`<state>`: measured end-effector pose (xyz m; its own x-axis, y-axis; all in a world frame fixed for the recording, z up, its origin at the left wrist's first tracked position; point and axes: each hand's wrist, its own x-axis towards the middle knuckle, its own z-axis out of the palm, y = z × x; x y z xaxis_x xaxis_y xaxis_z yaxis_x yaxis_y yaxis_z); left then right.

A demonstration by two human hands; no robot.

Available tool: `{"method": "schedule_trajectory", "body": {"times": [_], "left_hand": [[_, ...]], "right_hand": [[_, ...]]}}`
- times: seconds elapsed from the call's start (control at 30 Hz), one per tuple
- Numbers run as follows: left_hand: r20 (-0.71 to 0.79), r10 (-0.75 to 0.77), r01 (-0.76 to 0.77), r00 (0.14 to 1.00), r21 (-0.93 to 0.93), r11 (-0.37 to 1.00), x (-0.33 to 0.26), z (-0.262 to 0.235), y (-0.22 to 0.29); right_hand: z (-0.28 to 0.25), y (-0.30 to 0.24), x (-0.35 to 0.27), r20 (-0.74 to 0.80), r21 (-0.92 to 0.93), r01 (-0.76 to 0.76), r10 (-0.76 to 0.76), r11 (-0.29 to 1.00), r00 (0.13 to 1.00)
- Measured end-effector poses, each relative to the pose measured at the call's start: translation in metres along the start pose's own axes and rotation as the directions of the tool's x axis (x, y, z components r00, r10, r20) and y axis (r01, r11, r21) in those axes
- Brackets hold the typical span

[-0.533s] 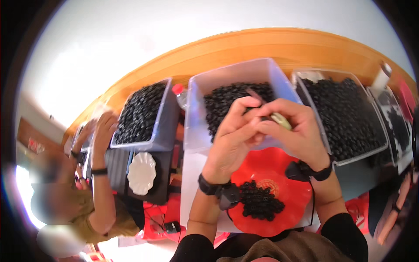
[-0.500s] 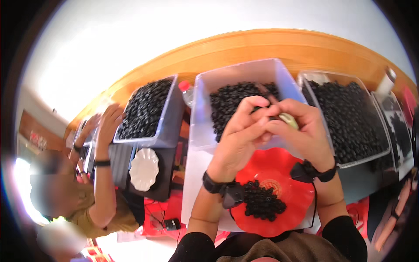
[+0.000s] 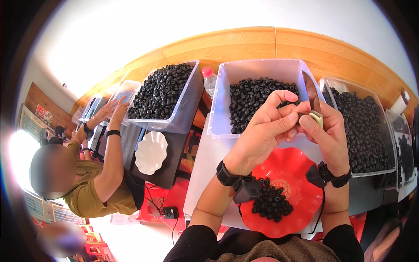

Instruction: Using a small knife to cut or pit black olives and placing them in a red bowl.

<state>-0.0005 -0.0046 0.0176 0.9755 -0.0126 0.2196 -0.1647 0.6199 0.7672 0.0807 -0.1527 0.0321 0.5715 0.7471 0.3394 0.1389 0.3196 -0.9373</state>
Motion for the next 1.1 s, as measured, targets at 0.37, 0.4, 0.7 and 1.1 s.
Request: {"method": "schedule_trajectory", "body": {"times": [0.37, 0.4, 0.7, 1.1], "left_hand": [[0.043, 0.064, -0.062, 0.997, -0.034, 0.997, 0.002, -0.005, -0.006], [0.015, 0.059, -0.058, 0.998, -0.037, 0.998, 0.001, -0.002, -0.006], [-0.133, 0.299, -0.218, 0.945, 0.426, 0.878, -0.001, -0.024, 0.011], [-0.059, 0.424, -0.213, 0.904, 0.796, 0.567, -0.024, 0.036, 0.005]], "right_hand": [[0.001, 0.003, -0.001, -0.017, -0.037, 0.049, -0.050, 0.998, 0.999], [0.000, 0.003, -0.002, 0.001, 0.040, 0.065, -0.065, 0.997, 0.998], [-0.008, 0.002, -0.005, -0.149, -0.035, 0.119, -0.123, 0.992, 0.981], [-0.006, -0.005, -0.012, -0.053, 0.137, 0.358, -0.354, 0.924, 0.934]]}}
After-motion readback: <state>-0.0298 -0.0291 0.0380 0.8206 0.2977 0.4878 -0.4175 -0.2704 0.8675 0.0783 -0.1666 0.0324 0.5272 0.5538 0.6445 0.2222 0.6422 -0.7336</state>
